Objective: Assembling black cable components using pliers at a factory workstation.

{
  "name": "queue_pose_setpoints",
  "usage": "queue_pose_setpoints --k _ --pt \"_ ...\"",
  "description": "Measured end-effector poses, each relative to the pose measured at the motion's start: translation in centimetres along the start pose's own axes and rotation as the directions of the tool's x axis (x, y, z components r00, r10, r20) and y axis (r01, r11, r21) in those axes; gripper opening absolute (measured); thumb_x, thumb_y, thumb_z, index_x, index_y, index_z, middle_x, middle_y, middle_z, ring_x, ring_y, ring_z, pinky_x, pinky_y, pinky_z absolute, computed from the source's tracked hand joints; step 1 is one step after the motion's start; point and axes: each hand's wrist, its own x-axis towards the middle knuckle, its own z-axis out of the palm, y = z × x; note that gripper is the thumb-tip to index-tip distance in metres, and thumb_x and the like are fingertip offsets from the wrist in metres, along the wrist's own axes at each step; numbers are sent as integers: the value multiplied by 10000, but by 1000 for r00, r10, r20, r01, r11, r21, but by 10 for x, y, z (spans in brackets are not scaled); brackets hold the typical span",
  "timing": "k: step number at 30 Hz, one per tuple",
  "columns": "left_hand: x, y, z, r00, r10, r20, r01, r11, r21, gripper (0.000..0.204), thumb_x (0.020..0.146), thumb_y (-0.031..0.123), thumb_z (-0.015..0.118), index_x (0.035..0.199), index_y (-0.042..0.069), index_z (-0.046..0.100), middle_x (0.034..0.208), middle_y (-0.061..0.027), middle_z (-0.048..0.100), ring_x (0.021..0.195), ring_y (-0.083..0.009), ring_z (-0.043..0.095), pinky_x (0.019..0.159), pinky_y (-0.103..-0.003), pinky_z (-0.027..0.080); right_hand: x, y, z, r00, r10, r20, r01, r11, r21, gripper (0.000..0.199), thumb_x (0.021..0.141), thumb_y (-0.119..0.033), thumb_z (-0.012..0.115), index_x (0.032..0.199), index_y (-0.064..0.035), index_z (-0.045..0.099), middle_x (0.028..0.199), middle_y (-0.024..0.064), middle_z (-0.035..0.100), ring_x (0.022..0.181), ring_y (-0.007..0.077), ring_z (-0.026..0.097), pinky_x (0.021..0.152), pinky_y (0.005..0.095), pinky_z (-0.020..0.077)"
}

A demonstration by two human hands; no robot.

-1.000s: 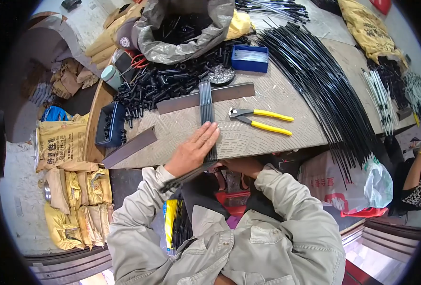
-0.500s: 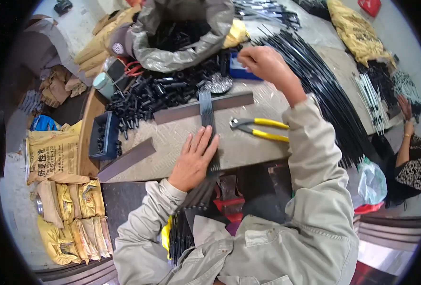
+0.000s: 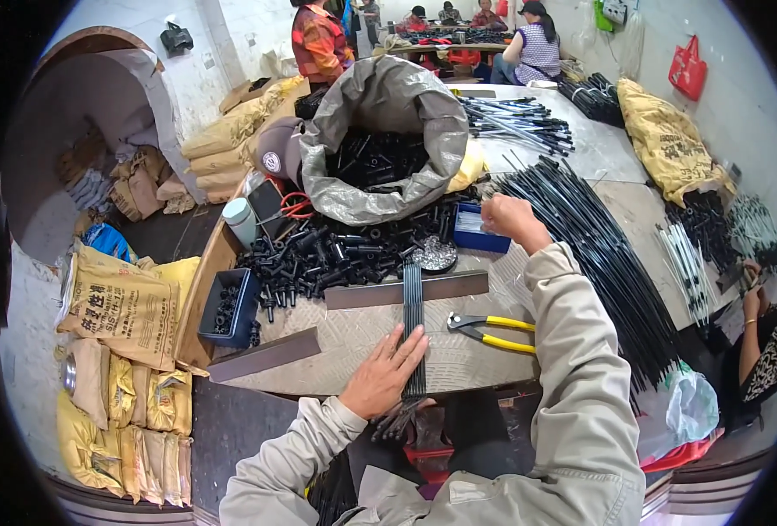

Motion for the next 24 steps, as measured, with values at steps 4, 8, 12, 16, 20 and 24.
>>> queue_pose_setpoints --k 4,8,12,16,20,24 --pt "-2 -6 6 1000 15 3 -15 994 108 842 733 559 550 1340 35 295 1407 -139 260 1264 -393 268 1018 -453 285 6 -2 8 997 -17 71 18 1000 -11 53 643 -98 600 658 -128 641 696 72 618 722 258 613 571 360 468" --pt "2 -1 3 1000 -4 -13 6 991 131 782 662 212 613 1361 91 284 1434 -110 219 1288 -362 250 1029 -453 268 6 1 4 999 -8 46 8 1000 2 85 661 -87 557 643 -129 629 697 88 624 705 285 615 575 389 469" --pt "16 -2 13 999 38 13 -39 995 92 698 757 365 576 1337 64 329 1378 -159 318 1265 -369 292 1005 -464 286 -3 6 -5 999 -1 43 12 965 -263 66 725 -72 540 724 -82 605 684 101 617 663 282 632 479 399 470" --pt "12 3 0 1000 -16 26 16 1000 -2 909 598 375 739 1301 -23 322 1360 -216 312 1264 -412 265 1035 -450 256 -3 -38 6 971 135 -196 -123 990 73 91 717 -97 559 807 -103 542 748 86 604 705 277 623 512 416 475" --pt "15 10 2 998 1 55 -1 1000 -9 925 591 300 748 1303 -57 277 1350 -258 288 1256 -453 244 1033 -461 260 -26 -85 -4 1000 -9 12 6 968 253 77 689 -145 585 745 -92 582 805 87 602 706 271 619 537 395 485" --pt "21 22 1 997 24 72 -22 999 -35 934 603 303 743 1312 -58 254 1357 -261 271 1259 -458 234 1030 -463 263 -54 -97 14 942 -230 -245 294 917 269 117 701 -126 587 794 -93 526 815 83 546 691 287 590 547 398 449"
